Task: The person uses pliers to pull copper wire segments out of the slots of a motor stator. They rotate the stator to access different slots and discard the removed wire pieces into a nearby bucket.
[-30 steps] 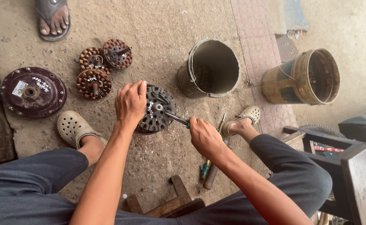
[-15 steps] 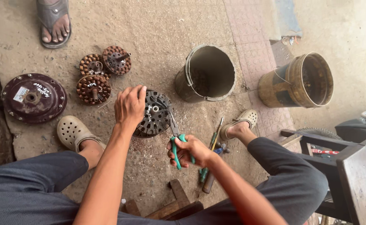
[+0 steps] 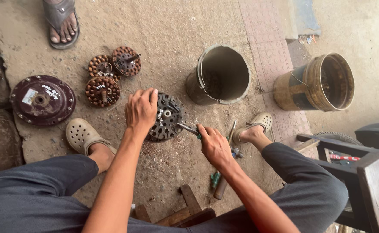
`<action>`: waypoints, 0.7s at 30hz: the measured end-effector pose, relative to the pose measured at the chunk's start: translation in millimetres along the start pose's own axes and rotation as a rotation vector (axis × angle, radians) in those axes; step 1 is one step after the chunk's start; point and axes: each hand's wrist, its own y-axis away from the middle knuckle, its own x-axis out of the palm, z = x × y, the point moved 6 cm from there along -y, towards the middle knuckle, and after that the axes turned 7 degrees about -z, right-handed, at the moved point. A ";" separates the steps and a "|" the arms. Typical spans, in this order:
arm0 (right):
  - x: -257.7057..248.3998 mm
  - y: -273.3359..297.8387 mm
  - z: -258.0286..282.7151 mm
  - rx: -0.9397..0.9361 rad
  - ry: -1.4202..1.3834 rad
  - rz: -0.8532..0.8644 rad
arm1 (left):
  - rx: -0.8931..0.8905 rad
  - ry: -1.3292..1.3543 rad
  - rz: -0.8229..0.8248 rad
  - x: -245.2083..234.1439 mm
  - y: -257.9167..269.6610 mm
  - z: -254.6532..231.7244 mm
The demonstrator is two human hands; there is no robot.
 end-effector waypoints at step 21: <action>10.7 10.5 -2.2 0.800 -1.918 1.092 | -0.020 0.001 0.009 -10.7 -3.0 -9.1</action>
